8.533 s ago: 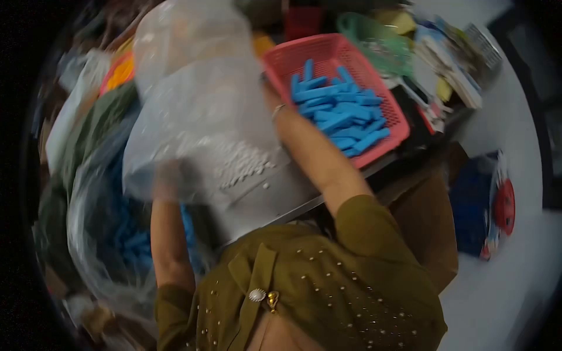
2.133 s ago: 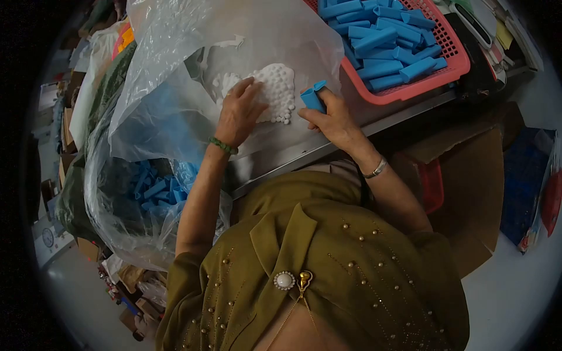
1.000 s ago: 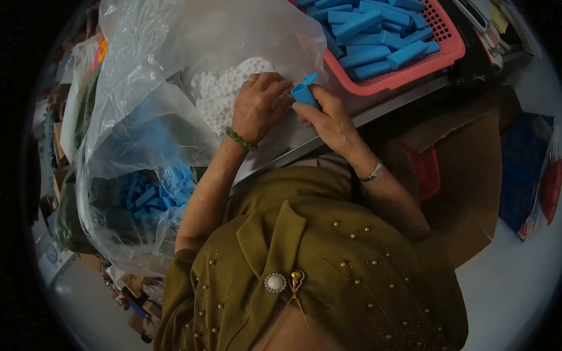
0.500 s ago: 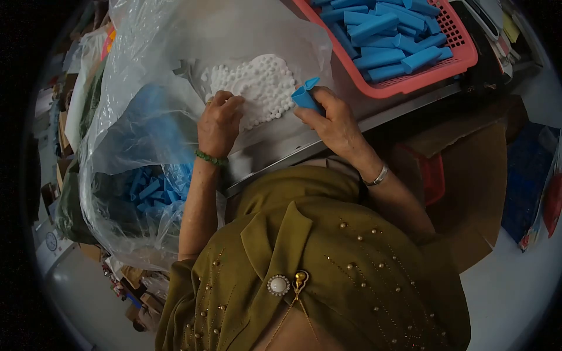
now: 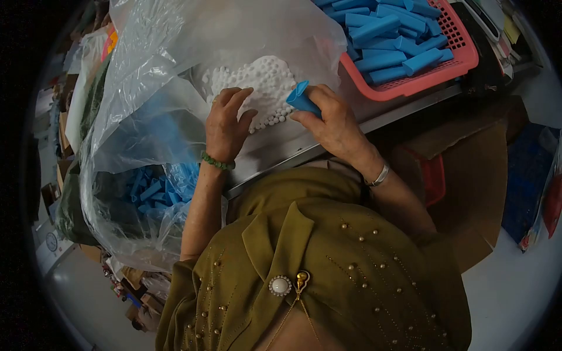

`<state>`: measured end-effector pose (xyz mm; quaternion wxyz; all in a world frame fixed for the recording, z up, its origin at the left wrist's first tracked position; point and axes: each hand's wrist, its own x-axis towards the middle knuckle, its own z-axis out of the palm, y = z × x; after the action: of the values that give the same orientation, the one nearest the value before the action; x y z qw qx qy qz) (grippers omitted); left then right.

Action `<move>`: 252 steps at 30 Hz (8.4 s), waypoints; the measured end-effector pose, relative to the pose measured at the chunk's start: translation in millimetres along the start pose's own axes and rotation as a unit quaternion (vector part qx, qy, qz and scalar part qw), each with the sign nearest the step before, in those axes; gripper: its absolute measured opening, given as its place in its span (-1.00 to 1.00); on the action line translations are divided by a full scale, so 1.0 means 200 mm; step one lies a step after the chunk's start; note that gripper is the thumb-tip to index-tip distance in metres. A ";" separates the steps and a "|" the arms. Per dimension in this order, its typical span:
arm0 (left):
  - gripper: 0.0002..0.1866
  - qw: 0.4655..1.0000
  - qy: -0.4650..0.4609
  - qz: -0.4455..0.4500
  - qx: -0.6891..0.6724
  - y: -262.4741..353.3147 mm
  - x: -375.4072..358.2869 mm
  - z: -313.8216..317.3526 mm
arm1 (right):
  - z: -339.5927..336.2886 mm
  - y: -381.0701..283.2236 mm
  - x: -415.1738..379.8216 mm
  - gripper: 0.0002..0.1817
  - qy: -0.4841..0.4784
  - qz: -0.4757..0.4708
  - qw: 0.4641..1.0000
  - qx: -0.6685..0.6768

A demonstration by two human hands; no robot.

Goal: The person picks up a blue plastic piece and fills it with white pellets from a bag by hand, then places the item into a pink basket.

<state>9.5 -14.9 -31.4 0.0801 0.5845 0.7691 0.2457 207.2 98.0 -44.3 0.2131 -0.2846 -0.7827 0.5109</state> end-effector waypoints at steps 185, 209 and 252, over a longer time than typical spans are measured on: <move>-0.64 0.986 -0.026 0.112 0.123 -0.14 0.48 0.39 | 0.07 0.01 0.11 -0.76 0.107 -0.024 0.993 0.038; -0.65 0.992 -0.071 -0.049 0.094 -0.14 -0.12 -0.14 | 0.07 0.01 0.05 -0.67 0.068 -0.040 0.996 0.032; -0.53 0.998 -0.040 0.008 -0.045 0.11 -0.03 0.18 | -0.02 0.05 -0.05 -0.66 0.056 -0.007 0.997 0.054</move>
<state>45.0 -6.2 -53.1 0.1355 0.5957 0.7487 0.2572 220.3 97.0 -52.4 0.2753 -0.2957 -0.7426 0.5341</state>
